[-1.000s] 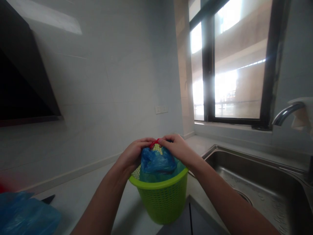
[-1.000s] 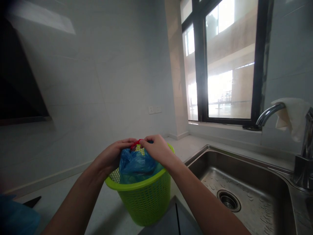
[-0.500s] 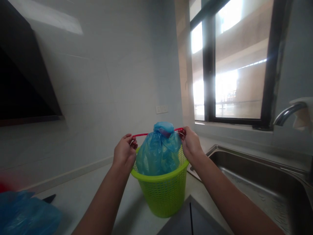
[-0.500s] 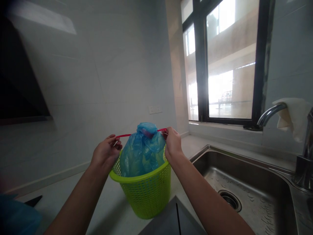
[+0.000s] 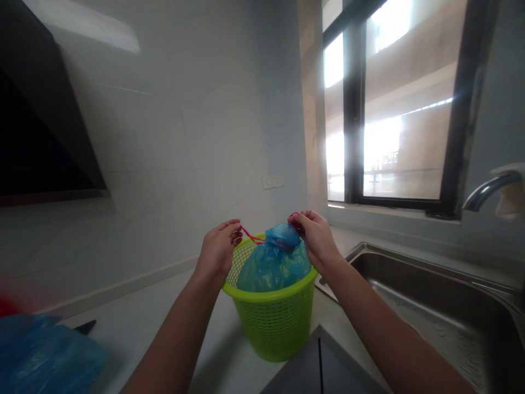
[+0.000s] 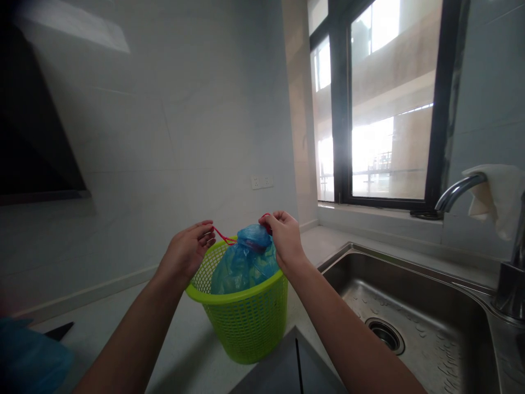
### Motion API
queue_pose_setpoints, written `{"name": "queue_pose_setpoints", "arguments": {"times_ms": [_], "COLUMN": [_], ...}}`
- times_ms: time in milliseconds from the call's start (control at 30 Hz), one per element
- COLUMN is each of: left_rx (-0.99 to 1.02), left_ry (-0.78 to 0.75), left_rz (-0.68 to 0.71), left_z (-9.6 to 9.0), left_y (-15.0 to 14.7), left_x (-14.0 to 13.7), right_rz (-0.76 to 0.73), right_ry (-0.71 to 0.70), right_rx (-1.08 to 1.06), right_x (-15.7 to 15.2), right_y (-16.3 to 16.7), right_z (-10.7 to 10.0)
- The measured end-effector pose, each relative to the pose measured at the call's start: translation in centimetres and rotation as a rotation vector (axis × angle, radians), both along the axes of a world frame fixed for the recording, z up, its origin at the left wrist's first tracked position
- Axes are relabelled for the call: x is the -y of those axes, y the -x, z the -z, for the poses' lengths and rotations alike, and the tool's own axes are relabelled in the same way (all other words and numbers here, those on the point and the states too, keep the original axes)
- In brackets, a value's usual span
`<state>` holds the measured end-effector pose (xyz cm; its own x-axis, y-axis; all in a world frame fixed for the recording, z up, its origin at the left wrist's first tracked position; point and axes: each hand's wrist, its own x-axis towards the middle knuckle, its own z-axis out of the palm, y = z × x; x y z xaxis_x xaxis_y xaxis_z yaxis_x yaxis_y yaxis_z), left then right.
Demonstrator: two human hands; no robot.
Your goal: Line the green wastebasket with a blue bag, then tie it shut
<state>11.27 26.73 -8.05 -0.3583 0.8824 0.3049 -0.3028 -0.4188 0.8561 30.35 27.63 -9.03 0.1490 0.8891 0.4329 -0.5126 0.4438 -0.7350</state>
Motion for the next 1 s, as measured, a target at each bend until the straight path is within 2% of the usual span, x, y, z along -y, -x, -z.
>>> {"name": "queue_pose_setpoints", "arguments": {"times_ms": [200, 300, 433, 533, 667, 767, 900, 1000], "left_rx": [-0.222, -0.334, -0.461, -0.493, -0.548, -0.513, -0.463, -0.459], "left_ry": [-0.024, -0.060, -0.085, -0.079, -0.020, -0.018, 0.005, 0.047], "left_rz": [0.089, 0.203, 0.304, 0.310, 0.326, 0.301, 0.313, 0.309], "left_z": [0.4, 0.4, 0.0, -0.2, -0.2, 0.1, 0.3, 0.1], "left_y": [-0.5, -0.9, -1.3, -1.5, -1.5, -1.2, -1.0, -1.1], "left_x": [0.3, 0.9, 2.0, 2.6, 2.5, 2.0, 1.1, 0.3], "right_rz": [-0.121, -0.194, -0.232, -0.159, -0.089, -0.030, 0.146, 0.312], "right_ry": [0.013, 0.043, -0.126, -0.266, -0.354, -0.428, -0.519, -0.515], "right_rx": [0.171, 0.241, 0.412, 0.581, 0.699, 0.767, 0.959, 1.010], "right_x": [1.0, 1.2, 1.0, 0.9, 1.3, 1.8, 2.8, 3.2], "right_y": [0.2, 0.3, 0.3, 0.2, 0.1, 0.3, 0.5, 0.7], "right_z": [-0.3, -0.1, 0.3, 0.5, 0.4, 0.2, 0.0, -0.2]}}
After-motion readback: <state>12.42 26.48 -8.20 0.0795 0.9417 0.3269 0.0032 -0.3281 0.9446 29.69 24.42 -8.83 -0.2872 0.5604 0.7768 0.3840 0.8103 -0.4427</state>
